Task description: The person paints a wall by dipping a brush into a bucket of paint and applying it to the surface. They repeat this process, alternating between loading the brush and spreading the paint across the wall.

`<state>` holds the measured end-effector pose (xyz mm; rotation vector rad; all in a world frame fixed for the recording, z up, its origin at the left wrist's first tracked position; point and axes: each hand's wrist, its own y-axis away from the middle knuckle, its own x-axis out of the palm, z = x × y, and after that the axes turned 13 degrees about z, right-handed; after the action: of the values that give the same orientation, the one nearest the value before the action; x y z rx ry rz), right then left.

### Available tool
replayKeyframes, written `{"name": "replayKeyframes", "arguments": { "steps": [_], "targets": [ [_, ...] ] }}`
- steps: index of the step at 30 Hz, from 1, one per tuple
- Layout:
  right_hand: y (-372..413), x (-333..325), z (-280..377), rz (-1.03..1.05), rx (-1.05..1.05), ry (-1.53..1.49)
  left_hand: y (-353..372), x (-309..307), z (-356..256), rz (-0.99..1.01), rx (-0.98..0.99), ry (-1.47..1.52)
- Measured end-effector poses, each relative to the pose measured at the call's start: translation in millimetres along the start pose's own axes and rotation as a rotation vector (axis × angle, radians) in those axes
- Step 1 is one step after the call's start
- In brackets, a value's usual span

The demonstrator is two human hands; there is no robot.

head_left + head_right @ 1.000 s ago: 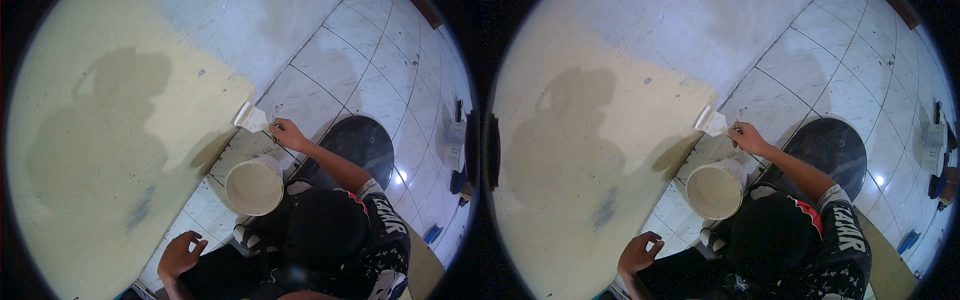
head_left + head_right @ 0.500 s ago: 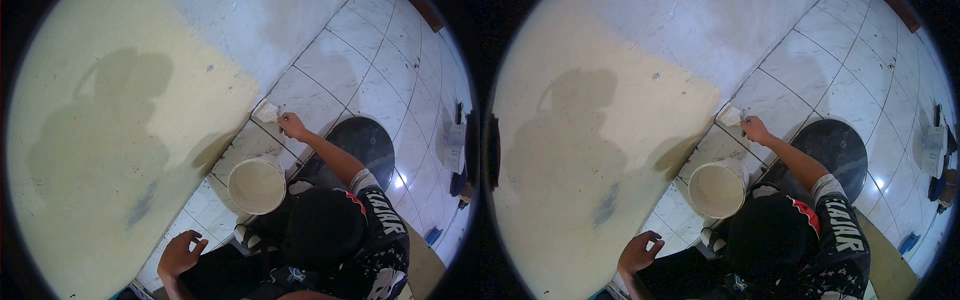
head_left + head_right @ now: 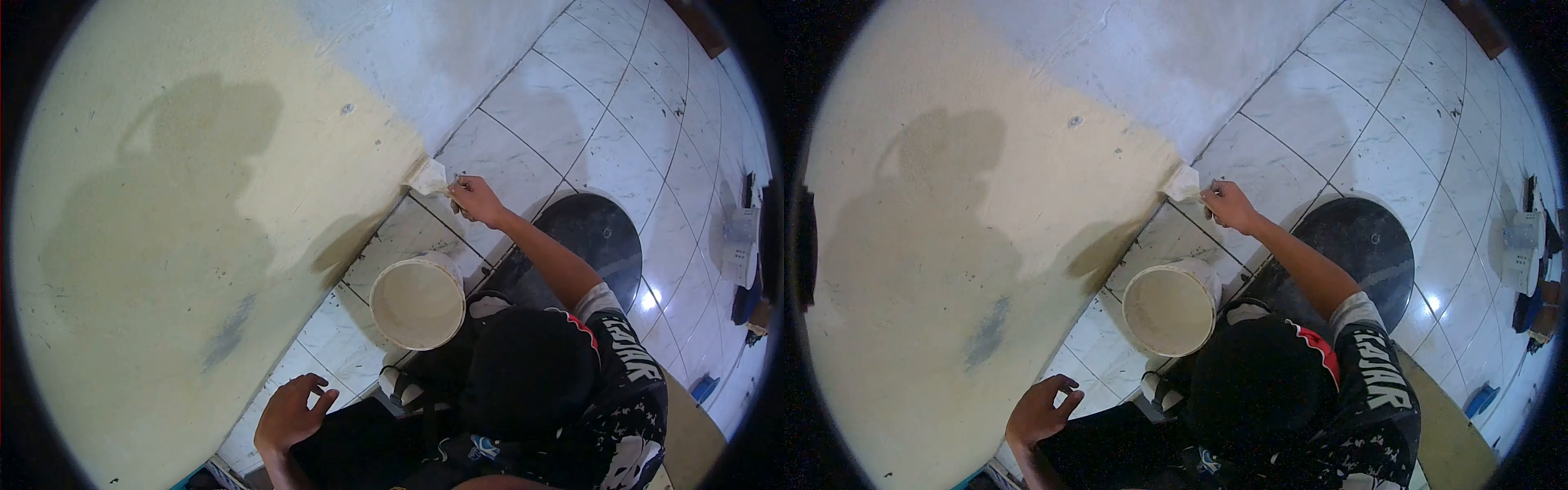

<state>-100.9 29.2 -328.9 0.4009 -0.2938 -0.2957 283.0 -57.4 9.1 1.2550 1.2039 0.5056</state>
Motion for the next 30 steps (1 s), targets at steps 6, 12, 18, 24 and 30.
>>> {"name": "replayKeyframes", "arguments": {
  "steps": [6,12,18,24,30],
  "targets": [
    [27,9,-2,0.113,0.058,-0.082,1,0,1,-0.034,0.027,-0.012],
    [4,7,-35,0.004,0.099,-0.045,3,1,2,-0.039,0.042,-0.006],
    [-8,5,-9,-0.057,0.106,-0.051,5,3,6,-0.036,0.025,-0.018],
    [36,23,84,-0.048,-0.015,-0.018,7,7,10,-0.083,0.119,-0.075],
    [95,38,192,0.010,-0.139,0.161,5,0,6,-0.076,0.150,-0.112]
  ]
}}
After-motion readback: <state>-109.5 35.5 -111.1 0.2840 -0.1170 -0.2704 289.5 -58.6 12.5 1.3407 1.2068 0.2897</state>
